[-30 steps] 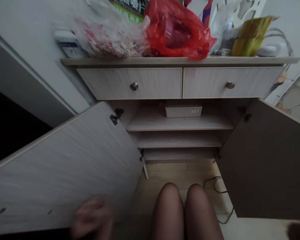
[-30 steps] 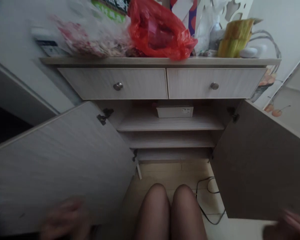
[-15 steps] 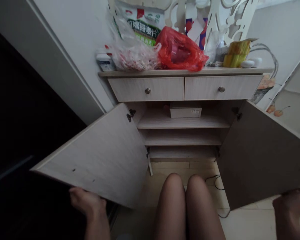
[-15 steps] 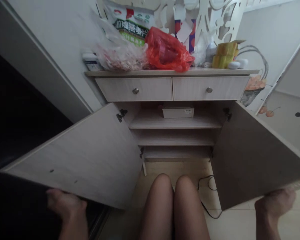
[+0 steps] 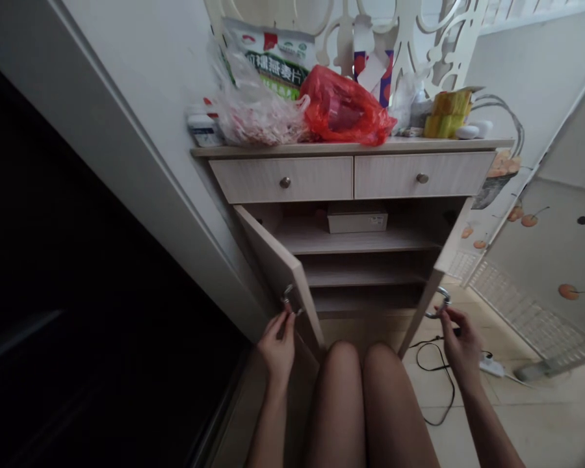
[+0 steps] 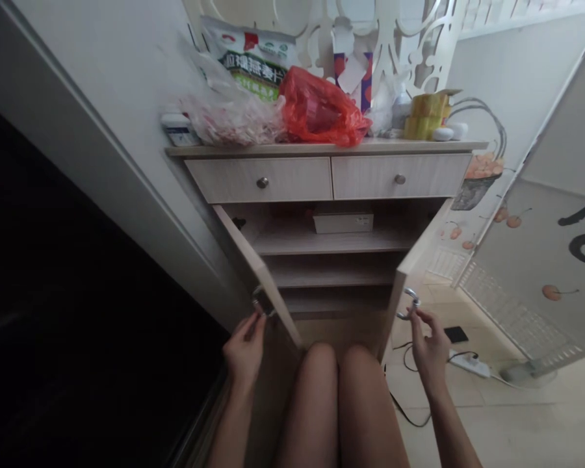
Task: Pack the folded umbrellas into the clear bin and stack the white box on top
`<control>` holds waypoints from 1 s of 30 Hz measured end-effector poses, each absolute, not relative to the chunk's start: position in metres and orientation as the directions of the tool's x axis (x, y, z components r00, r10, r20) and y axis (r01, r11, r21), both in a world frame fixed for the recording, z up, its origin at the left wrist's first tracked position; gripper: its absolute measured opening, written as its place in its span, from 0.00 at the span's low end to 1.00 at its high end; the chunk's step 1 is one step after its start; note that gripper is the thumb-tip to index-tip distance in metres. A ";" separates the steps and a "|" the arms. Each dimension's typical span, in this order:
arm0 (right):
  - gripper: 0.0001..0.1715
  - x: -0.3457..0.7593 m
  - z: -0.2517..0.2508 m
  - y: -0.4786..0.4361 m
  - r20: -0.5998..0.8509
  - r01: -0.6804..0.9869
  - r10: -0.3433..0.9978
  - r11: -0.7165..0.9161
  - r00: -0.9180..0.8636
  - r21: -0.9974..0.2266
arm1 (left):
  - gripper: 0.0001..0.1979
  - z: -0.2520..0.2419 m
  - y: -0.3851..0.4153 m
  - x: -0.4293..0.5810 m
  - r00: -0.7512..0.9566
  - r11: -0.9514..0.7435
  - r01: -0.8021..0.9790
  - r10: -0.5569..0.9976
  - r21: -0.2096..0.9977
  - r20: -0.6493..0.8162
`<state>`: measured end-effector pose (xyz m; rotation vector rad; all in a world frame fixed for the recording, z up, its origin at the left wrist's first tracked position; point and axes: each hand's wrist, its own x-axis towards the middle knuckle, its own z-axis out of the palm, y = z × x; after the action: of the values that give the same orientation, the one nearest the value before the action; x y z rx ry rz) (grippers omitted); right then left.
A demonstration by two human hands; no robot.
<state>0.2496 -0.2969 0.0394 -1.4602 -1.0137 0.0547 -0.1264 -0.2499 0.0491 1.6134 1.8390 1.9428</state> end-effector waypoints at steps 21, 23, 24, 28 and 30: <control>0.23 0.137 0.090 -0.084 0.446 0.643 0.828 0.141 0.340 -0.753 | 0.12 0.097 -0.085 0.000 -0.160 -0.146 0.791 0.888 0.594 0.431; 0.24 0.135 0.090 -0.076 0.443 0.653 0.827 0.126 0.347 -0.747 | 0.12 0.099 -0.080 0.003 -0.161 -0.128 0.798 0.896 0.590 0.413; 0.24 0.134 0.089 -0.073 0.443 0.659 0.825 0.120 0.350 -0.743 | 0.12 0.100 -0.078 0.004 -0.161 -0.121 0.801 0.900 0.586 0.406; 0.20 0.133 0.091 -0.065 0.426 0.687 0.832 0.076 0.356 -0.723 | 0.12 0.103 -0.071 0.006 -0.168 -0.092 0.808 0.911 0.582 0.377; 0.19 0.133 0.093 -0.062 0.420 0.699 0.837 0.063 0.352 -0.712 | 0.12 0.104 -0.068 0.006 -0.170 -0.085 0.808 0.914 0.583 0.369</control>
<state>0.1333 -0.0619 0.0930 -1.6732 -1.3878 0.1832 0.0063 -0.0678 0.1039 1.9232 2.0206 1.0954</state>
